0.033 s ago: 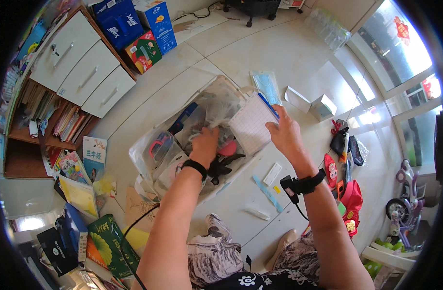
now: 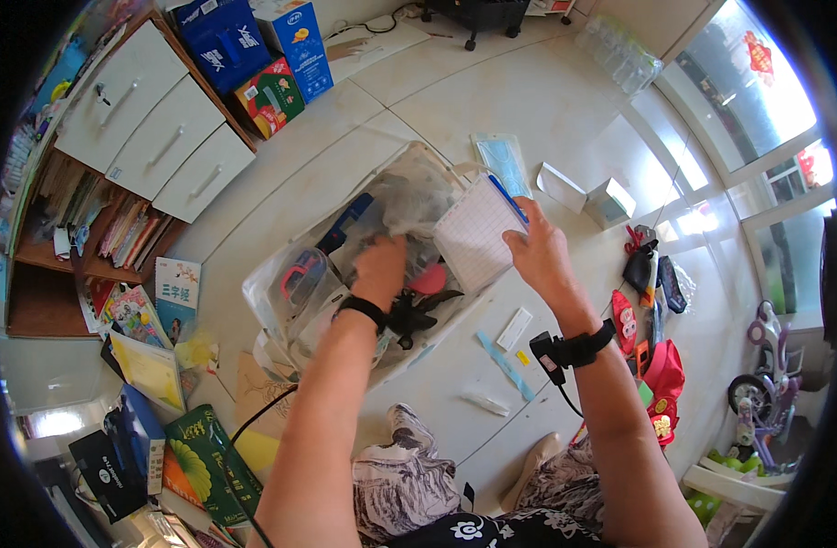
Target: The person picks up and handles various small items from the floor, including a computer mouse, notebooks, a red fabric pouch, and multiple small product boxes.
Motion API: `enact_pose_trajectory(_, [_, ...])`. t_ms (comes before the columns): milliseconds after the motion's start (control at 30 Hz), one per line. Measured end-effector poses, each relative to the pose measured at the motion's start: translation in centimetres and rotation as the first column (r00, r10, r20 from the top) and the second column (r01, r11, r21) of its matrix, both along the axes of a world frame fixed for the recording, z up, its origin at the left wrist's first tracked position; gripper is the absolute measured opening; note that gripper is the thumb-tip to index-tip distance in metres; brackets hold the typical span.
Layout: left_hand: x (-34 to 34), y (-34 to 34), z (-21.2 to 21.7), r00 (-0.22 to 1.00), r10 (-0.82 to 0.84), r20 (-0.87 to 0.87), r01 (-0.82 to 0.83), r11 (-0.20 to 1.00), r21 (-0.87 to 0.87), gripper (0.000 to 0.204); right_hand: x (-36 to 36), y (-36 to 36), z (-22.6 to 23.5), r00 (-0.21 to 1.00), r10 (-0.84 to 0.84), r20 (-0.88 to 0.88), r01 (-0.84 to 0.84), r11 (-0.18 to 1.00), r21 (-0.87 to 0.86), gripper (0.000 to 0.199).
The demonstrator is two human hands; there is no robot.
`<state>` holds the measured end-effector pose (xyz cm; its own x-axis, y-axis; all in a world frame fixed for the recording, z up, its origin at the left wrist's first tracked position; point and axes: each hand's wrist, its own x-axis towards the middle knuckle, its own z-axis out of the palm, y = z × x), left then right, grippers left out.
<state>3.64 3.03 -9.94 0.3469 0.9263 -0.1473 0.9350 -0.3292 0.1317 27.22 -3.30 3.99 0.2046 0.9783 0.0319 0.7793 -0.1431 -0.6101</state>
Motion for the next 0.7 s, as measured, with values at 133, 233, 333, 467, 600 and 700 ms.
enact_pose_trajectory(133, [-2.4, 2.9, 4.7, 0.925, 0.114, 0.362, -0.160, 0.982, 0.102, 0.014, 1.5, -0.5, -0.4, 0.998, -0.036, -0.042, 0.038, 0.999, 0.031, 0.045])
enact_pose_trajectory(233, [-3.4, 2.8, 5.4, 0.781, 0.187, 0.595, -0.299, 0.950, 0.094, 0.014, 1.0, -0.3, -1.5, 0.997, -0.003, -0.072, 0.008, 0.998, 0.067, 0.047])
enact_pose_trajectory(333, [-3.7, 0.8, 5.4, 0.720, 0.195, 0.666, -0.382, 0.913, 0.146, 0.013, -0.5, 0.1, -2.6, 0.998, 0.059, -0.037, -0.059, 0.998, 0.008, 0.049])
enact_pose_trajectory(467, [-4.7, 0.7, 6.4, 0.673, 0.213, 0.709, -0.452, 0.877, 0.165, 0.012, -3.1, 2.3, -6.0, 0.969, 0.208, 0.136, -0.152, 0.929, -0.338, 0.047])
enact_pose_trajectory(600, [-5.5, -0.2, 6.7, 0.702, 0.147, 0.697, -0.411, 0.883, 0.227, 0.011, -5.9, 3.6, -10.2, 0.985, 0.125, -0.115, -0.152, 0.950, -0.272, 0.047])
enact_pose_trajectory(700, [-5.2, -1.0, 5.7, 0.691, 0.156, 0.705, -0.384, 0.906, 0.176, 0.010, -6.8, 4.2, -12.5, 0.989, 0.114, -0.098, -0.143, 0.917, -0.372, 0.045])
